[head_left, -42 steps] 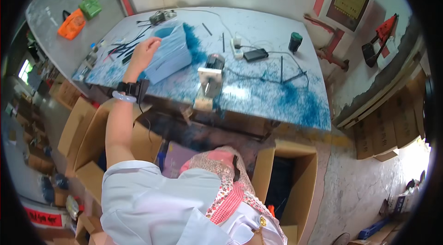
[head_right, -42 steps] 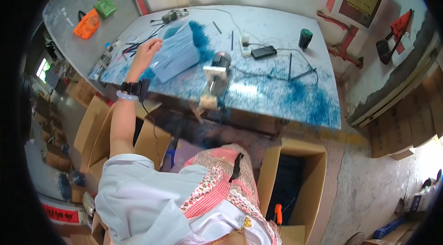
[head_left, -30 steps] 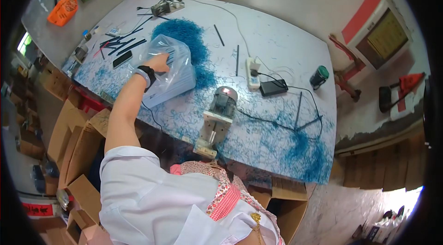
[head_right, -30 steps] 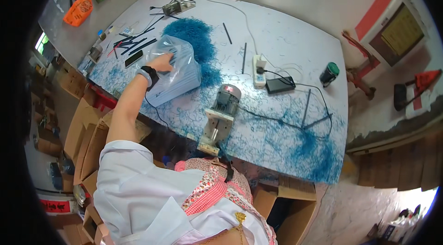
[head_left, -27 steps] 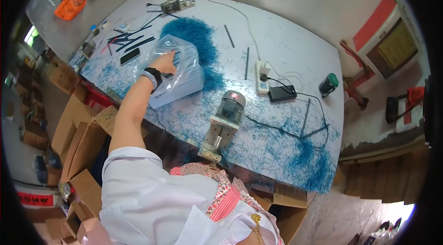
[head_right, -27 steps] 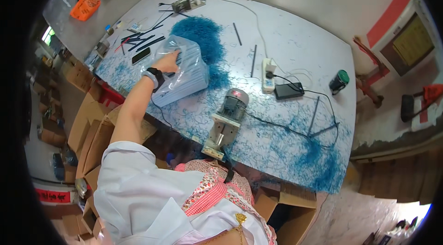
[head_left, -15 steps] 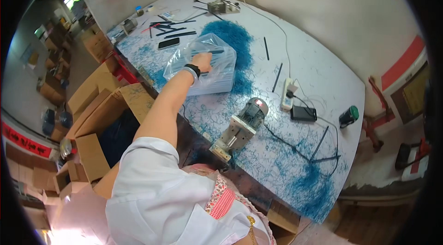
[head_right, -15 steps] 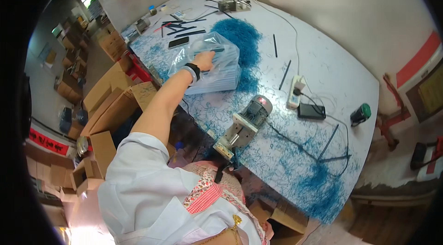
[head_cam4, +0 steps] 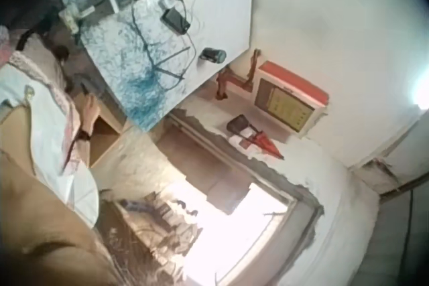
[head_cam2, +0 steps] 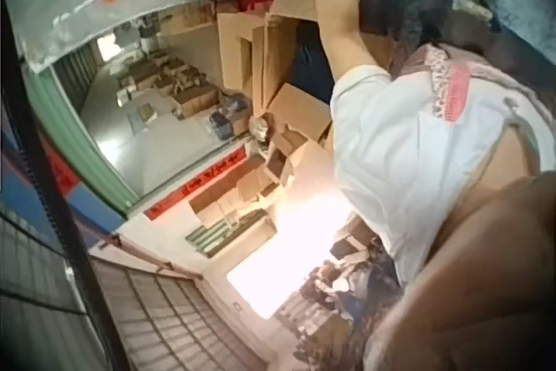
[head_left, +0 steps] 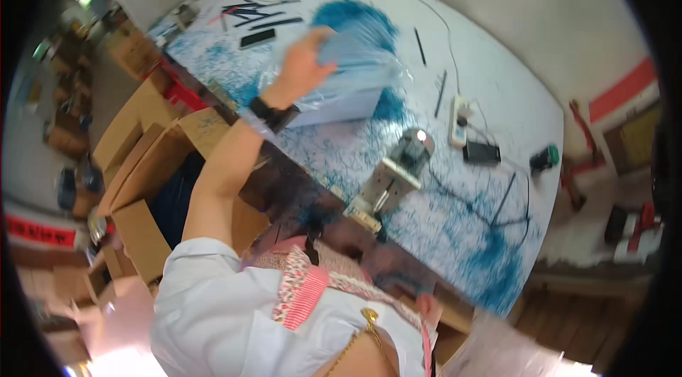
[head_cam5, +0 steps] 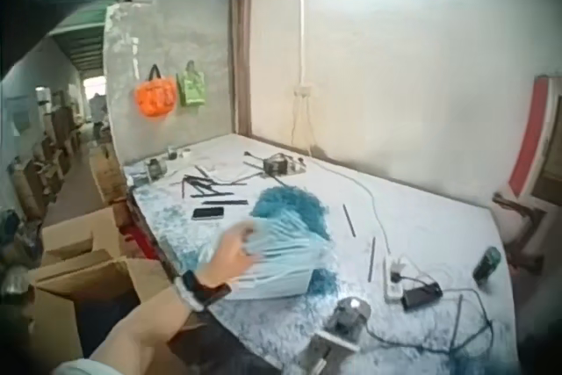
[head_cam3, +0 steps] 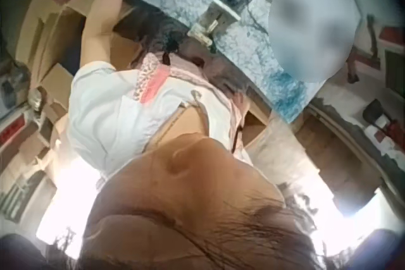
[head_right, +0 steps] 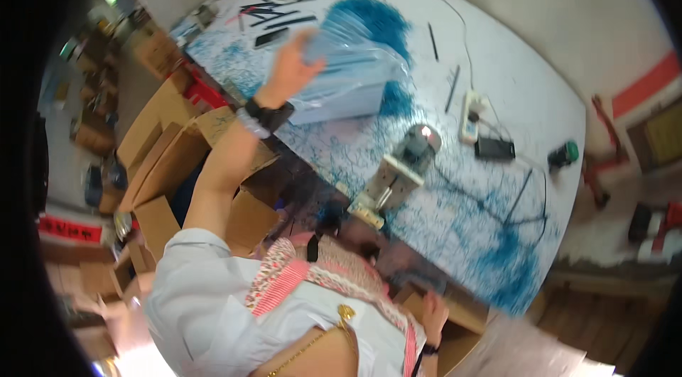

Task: Bundling blue plastic tubes, sealing them in bags using a heat sealer, and placing them into cardboard boxes.

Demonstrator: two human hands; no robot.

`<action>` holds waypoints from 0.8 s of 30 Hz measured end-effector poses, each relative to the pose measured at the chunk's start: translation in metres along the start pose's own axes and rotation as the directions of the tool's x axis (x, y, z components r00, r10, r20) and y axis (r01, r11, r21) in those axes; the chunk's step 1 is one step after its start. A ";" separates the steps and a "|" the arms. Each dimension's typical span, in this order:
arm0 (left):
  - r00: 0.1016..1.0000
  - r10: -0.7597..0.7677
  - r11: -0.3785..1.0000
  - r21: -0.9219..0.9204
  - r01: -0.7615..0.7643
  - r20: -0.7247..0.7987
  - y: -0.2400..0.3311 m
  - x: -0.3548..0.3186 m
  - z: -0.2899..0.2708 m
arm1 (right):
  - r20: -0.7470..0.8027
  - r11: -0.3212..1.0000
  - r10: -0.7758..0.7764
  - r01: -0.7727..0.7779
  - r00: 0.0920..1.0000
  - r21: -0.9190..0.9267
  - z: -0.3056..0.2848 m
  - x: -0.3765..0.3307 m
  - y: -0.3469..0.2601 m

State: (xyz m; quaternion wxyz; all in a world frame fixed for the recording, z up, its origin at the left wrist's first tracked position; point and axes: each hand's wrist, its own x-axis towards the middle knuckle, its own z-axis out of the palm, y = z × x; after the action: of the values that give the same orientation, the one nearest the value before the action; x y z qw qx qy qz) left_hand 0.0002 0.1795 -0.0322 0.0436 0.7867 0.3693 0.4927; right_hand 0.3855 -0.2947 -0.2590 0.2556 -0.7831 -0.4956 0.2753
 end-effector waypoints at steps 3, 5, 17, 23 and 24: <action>0.804 -0.594 0.271 -0.947 0.171 -0.025 0.021 -0.016 -0.044 | -0.104 0.983 -0.183 0.181 0.978 -0.027 0.013 0.044 -0.059; 0.884 -0.465 0.502 -0.837 0.217 -0.049 0.098 0.001 -0.058 | -0.164 0.981 -0.062 0.090 0.985 0.173 0.013 0.059 -0.121; 0.420 -0.119 -0.146 -0.435 0.889 0.900 0.127 -0.162 0.046 | 0.269 0.512 -0.146 -0.160 0.952 0.844 0.122 0.054 -0.259; 0.303 -0.074 -0.190 -0.312 0.931 0.950 0.102 -0.201 0.051 | 0.280 0.493 -0.101 -0.197 0.955 0.848 0.154 0.015 -0.231; 0.300 -0.111 -0.176 -0.316 0.932 0.947 0.103 -0.214 0.051 | 0.284 0.427 -0.078 -0.225 0.956 0.876 0.162 0.010 -0.227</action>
State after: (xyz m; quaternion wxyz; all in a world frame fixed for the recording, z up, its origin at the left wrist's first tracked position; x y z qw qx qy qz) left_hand 0.0451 -0.0129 -0.1728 0.8576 0.3919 0.2695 0.1959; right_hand 0.1334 -0.1794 -0.2241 0.5478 -0.4984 -0.2677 0.6164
